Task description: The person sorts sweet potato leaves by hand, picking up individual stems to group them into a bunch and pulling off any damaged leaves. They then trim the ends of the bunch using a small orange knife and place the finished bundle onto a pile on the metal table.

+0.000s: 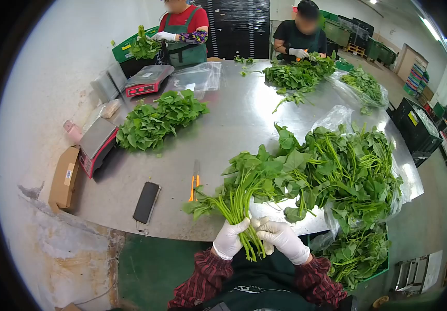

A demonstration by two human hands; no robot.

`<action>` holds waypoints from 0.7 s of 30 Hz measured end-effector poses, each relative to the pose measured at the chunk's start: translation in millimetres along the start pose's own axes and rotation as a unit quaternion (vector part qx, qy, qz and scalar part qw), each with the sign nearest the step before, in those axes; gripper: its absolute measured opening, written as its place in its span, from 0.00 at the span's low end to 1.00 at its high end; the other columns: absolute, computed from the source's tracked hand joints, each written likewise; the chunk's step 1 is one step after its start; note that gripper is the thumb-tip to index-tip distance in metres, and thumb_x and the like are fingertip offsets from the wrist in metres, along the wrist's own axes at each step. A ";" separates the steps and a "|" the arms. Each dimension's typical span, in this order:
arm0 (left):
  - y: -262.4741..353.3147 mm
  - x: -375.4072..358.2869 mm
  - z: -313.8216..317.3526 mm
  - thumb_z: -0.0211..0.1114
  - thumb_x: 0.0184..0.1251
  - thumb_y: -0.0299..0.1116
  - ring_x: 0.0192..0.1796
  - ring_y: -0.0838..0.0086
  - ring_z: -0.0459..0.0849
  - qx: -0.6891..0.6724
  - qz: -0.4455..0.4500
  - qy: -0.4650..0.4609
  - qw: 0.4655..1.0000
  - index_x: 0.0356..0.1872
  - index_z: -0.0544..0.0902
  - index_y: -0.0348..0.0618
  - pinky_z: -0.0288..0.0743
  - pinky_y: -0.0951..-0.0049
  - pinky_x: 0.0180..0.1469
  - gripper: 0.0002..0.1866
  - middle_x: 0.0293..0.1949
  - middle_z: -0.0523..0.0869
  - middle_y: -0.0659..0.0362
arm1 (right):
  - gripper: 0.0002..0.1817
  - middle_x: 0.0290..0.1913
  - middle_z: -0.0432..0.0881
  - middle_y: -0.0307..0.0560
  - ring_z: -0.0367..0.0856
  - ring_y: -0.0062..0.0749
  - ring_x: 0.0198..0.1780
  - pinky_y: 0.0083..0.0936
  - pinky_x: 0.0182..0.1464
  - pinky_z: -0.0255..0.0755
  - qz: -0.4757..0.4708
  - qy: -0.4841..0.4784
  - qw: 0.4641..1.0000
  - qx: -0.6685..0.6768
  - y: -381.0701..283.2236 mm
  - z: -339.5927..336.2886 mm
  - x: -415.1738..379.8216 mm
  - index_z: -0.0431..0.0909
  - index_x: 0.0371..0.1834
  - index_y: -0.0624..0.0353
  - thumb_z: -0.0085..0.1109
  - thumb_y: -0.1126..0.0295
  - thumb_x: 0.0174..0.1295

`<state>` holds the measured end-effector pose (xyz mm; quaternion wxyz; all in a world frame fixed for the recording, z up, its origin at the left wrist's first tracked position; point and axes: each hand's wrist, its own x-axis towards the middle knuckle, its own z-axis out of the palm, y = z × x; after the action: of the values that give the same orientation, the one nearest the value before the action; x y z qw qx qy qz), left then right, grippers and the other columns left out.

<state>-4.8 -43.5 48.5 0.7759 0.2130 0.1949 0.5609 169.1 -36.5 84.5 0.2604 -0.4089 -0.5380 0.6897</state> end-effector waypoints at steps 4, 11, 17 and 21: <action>-8.9 3.2 -12.9 0.58 0.66 0.30 0.58 0.55 0.75 -0.017 -0.016 0.003 1.000 0.45 0.71 0.42 0.62 0.51 0.64 0.09 0.35 0.82 0.57 | 0.11 0.20 0.75 0.38 0.72 0.18 0.17 0.16 0.21 0.66 -0.013 0.004 0.999 0.034 4.3 -0.4 -1.7 0.77 0.35 0.65 0.53 0.67 0.66; -12.5 4.1 -10.7 0.57 0.66 0.32 0.57 0.56 0.76 -0.066 -0.014 -0.007 0.998 0.44 0.71 0.42 0.58 0.46 0.66 0.10 0.34 0.81 0.58 | 0.09 0.16 0.74 0.43 0.75 0.29 0.16 0.25 0.20 0.69 -0.097 0.031 0.979 -0.177 -1.6 14.3 -2.5 0.74 0.27 0.61 0.56 0.68 0.62; 0.8 3.5 6.6 0.59 0.65 0.30 0.45 0.61 0.82 0.109 0.049 0.029 0.992 0.42 0.73 0.39 0.72 0.59 0.52 0.09 0.31 0.82 0.56 | 0.08 0.17 0.73 0.43 0.74 0.20 0.17 0.21 0.19 0.65 -0.252 0.276 0.875 -0.308 11.5 4.0 13.7 0.75 0.25 0.66 0.58 0.73 0.60; -2.3 3.0 5.4 0.58 0.64 0.27 0.34 0.66 0.82 0.186 0.056 0.031 0.980 0.40 0.73 0.37 0.76 0.69 0.40 0.06 0.29 0.82 0.54 | 0.05 0.19 0.73 0.45 0.74 0.24 0.17 0.23 0.20 0.64 -0.328 0.346 0.821 -0.314 -19.9 -4.6 18.9 0.77 0.33 0.65 0.61 0.74 0.57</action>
<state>0.8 -41.8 51.5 0.6834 0.3466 0.3079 0.5639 161.4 -13.3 97.7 0.4977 -0.4791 -0.7026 0.1704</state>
